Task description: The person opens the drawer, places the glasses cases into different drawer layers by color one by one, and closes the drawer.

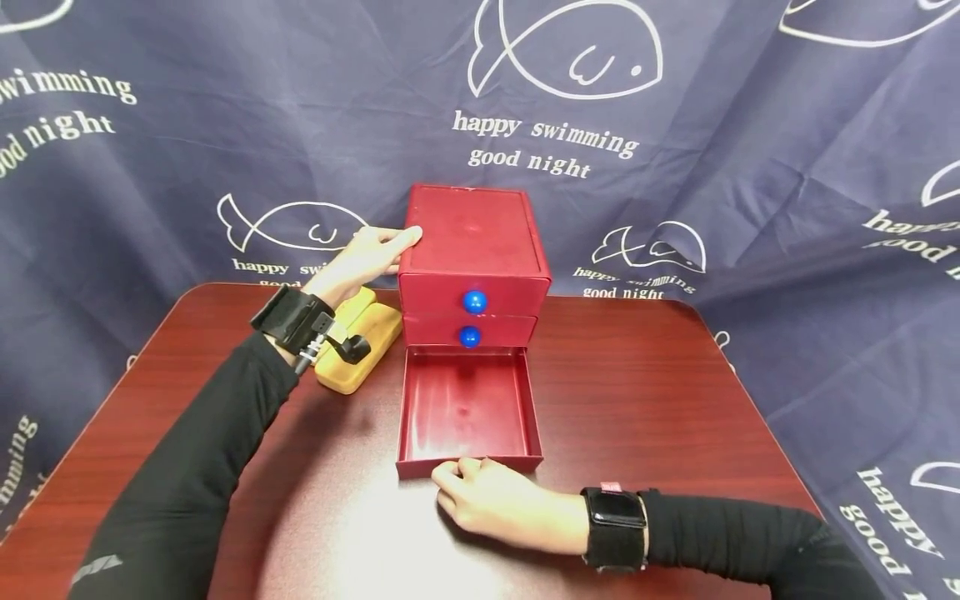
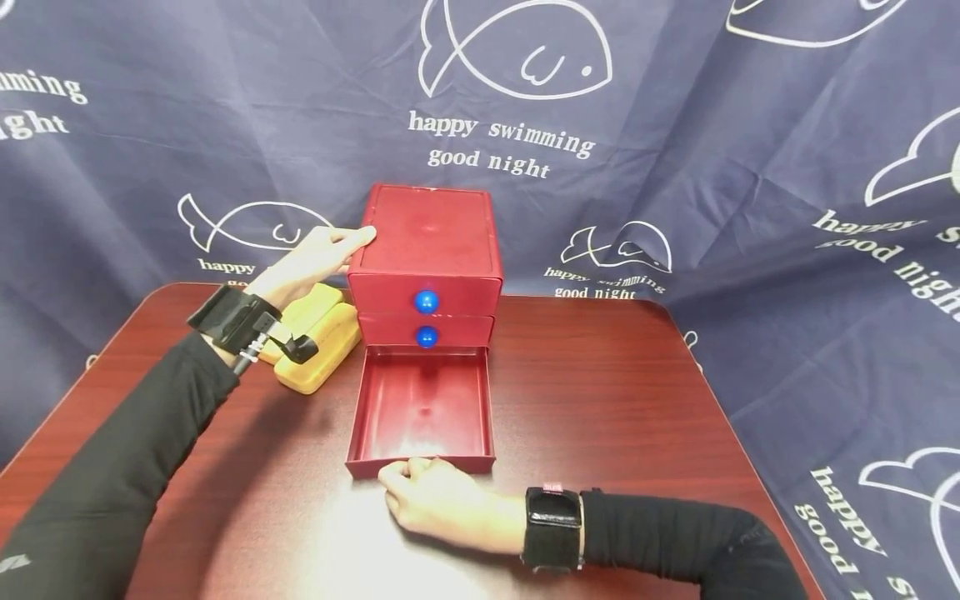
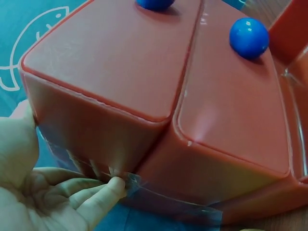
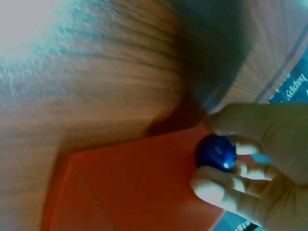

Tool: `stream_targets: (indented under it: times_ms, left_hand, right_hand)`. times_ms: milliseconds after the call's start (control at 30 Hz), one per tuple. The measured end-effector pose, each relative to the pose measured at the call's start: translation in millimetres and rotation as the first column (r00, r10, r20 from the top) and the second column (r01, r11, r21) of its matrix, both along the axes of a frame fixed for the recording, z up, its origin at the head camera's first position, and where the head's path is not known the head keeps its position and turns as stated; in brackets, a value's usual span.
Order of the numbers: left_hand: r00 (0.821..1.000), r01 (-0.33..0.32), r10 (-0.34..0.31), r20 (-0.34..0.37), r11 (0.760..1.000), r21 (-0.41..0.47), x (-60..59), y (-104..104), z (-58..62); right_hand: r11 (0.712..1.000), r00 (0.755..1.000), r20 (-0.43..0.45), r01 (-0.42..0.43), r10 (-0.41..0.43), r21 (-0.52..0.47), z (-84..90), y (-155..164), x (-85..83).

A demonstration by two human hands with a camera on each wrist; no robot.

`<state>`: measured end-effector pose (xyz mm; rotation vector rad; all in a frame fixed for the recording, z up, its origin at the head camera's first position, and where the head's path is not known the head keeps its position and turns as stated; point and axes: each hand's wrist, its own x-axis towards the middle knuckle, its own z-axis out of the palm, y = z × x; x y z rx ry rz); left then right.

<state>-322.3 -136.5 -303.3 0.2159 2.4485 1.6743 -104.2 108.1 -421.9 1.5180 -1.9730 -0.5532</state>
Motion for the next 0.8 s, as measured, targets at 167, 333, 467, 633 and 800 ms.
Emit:
stream_targets:
  times_ms: [167,333,467,633,800]
  left_hand:
    - [0.999,-0.021,0.021,-0.043,1.000,-0.014,4.8,0.5,-0.5]
    - [0.994,-0.044,0.029,-0.108,0.990,-0.134,10.8,-1.7,-1.2]
    - [0.993,-0.060,0.039,-0.113,0.979,-0.195,16.8,-6.7,-2.4]
    - [0.992,-0.023,0.003,-0.124,0.986,-0.167,26.5,-16.4,-6.3]
    - [0.968,-0.065,-0.013,-0.249,0.952,-0.299,40.6,-26.7,-16.7]
  right_hand:
    - [1.000,0.980,0.199,0.008,-0.007,-0.005,15.8,0.1,-3.1]
    - [1.000,0.921,0.390,0.004,-0.004,0.002,33.9,1.4,-8.0]
    - [0.999,0.858,0.514,-0.031,0.020,0.013,58.2,6.6,-18.7]
    - [0.994,0.780,0.626,0.054,0.016,-0.092,110.8,14.1,-50.7]
    - [0.912,0.725,0.687,0.313,-0.049,-0.265,166.1,27.2,-95.1]
